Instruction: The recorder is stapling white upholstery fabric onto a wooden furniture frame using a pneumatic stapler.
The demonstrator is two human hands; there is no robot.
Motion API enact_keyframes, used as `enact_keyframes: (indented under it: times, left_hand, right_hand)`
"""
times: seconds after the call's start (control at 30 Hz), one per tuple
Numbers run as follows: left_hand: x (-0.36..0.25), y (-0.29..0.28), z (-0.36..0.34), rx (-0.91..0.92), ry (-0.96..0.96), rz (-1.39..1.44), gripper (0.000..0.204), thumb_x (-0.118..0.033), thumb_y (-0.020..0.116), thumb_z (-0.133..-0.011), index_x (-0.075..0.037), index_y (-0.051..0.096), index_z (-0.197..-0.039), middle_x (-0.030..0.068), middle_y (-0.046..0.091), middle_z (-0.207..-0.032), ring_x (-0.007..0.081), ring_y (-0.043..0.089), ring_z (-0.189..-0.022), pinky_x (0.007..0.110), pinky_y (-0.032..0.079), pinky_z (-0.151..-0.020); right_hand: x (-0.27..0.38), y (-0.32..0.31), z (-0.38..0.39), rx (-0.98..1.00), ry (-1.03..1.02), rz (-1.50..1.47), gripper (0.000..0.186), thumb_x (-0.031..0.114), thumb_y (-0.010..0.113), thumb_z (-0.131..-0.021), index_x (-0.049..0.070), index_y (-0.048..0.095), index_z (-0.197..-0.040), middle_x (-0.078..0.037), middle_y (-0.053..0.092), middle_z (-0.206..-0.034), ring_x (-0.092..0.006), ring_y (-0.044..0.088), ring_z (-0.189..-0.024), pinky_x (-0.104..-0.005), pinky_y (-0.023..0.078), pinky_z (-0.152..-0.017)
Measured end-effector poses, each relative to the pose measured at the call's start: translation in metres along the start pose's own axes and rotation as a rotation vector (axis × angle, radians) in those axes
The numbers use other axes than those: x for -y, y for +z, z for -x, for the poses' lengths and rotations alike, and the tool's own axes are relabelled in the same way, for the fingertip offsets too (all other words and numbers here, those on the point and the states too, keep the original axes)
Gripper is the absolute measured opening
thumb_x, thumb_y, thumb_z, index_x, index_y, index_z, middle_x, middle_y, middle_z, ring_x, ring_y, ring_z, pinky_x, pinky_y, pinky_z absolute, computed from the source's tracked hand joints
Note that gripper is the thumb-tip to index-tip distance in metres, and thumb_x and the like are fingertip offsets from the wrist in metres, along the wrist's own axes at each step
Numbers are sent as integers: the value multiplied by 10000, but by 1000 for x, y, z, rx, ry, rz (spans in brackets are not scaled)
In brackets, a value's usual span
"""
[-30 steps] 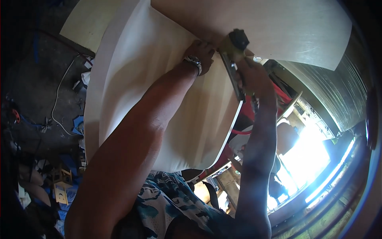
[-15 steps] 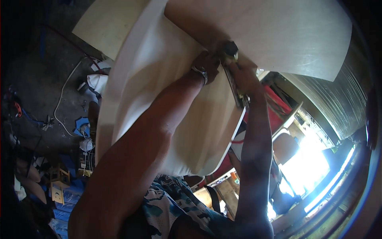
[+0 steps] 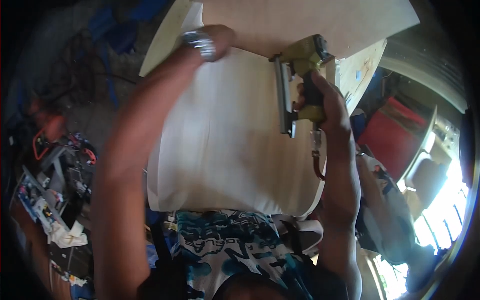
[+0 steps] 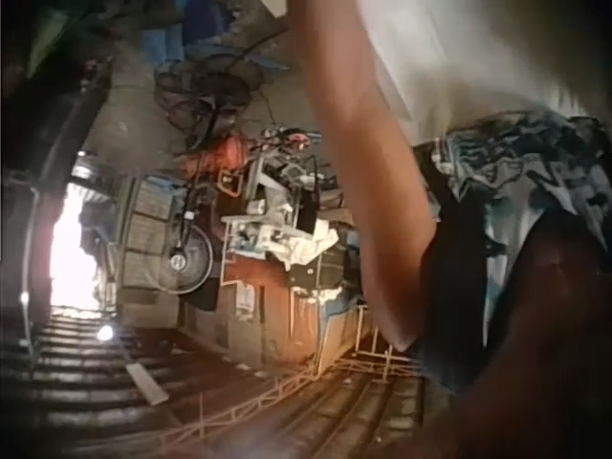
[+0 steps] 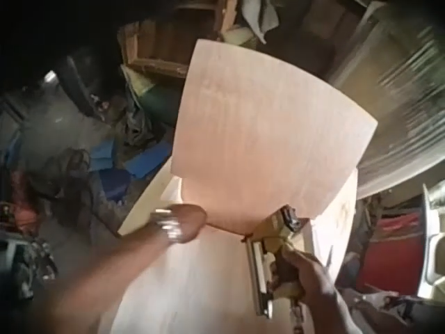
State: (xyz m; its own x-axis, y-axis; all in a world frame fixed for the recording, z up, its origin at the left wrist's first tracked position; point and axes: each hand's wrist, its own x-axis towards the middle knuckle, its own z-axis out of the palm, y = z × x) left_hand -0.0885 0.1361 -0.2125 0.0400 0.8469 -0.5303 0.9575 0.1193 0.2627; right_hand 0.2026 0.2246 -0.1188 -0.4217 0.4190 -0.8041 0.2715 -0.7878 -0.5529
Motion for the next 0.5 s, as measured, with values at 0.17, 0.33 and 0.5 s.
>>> enact_keyframes:
  times: [0.17,0.33,0.5]
  left_hand:
    - [28,3,110,-530,-328,294,567,-416,573,-968,3,523,-1347,209,576,-1355,398,547,-1238,412,429,-1062]
    - [18,46,160,-378,-378,992,743,-623,422,-988,22,559,-1330,259,606,-1297,355,569,-1223,371,409,-1049]
    - [5,55,162,-367,-456,1082,735,-622,423,-987,8,553,-1341,251,622,-1281,368,580,-1205,385,418,-1032]
  right_hand:
    - [-24,-5,-28,101,34,-185,376,394,597,-989,28,567,-1067,-74,601,-789,-191,624,-599,-371,567,-571]
    - [-25,50,-63,-41,-141,607,493,512,631,-942,50,618,-771,-32,572,-642,-129,558,-536,-309,489,-505]
    - [-29,51,-108,53,-121,694,497,511,619,-950,38,614,-795,-27,571,-631,-131,560,-513,-308,483,-497]
